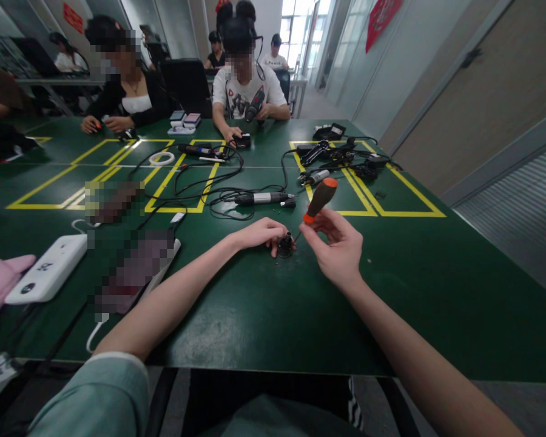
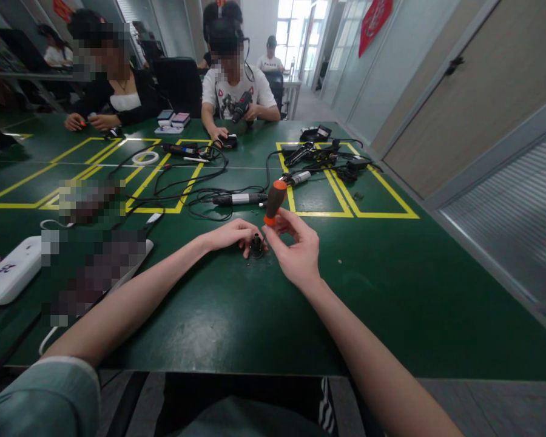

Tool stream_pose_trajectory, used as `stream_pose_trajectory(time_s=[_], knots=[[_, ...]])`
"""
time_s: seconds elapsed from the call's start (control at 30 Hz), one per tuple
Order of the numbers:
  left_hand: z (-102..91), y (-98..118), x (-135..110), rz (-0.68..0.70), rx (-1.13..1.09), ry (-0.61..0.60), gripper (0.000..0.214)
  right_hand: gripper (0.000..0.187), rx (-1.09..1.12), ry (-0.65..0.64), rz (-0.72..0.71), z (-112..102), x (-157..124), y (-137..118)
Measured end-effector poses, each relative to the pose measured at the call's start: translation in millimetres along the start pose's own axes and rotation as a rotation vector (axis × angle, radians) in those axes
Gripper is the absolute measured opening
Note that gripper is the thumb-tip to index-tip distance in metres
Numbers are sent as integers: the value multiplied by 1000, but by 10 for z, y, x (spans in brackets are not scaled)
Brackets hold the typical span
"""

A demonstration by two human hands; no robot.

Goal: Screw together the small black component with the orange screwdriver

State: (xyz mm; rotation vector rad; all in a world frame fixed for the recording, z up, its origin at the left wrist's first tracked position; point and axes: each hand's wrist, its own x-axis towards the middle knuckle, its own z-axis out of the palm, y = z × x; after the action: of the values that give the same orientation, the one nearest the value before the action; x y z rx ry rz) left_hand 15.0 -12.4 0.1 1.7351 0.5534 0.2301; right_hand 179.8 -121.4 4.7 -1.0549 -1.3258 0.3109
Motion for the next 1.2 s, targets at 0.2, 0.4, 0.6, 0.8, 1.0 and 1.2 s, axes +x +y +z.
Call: stream_pose_trajectory(time_s=[0.2, 0.4, 0.6, 0.8, 1.0, 1.2], knots=[[-1, -10, 0, -7, 5, 3, 29, 32, 56, -22, 2, 14, -19, 19], [-2, 5, 1, -2, 7, -5, 29, 22, 18, -64, 9, -9, 5, -32], [-2, -4, -1, 11, 9, -2, 30, 31, 30, -24, 14, -1, -1, -7], [-3, -16, 7, -1, 12, 11, 29, 31, 52, -35, 25, 7, -17, -8], [-6, -6, 1, 5, 12, 4, 30, 19, -34, -52, -7, -31, 10, -69], [-6, -5, -9, 0, 10, 1, 29, 23, 35, -7, 4, -13, 20, -77]])
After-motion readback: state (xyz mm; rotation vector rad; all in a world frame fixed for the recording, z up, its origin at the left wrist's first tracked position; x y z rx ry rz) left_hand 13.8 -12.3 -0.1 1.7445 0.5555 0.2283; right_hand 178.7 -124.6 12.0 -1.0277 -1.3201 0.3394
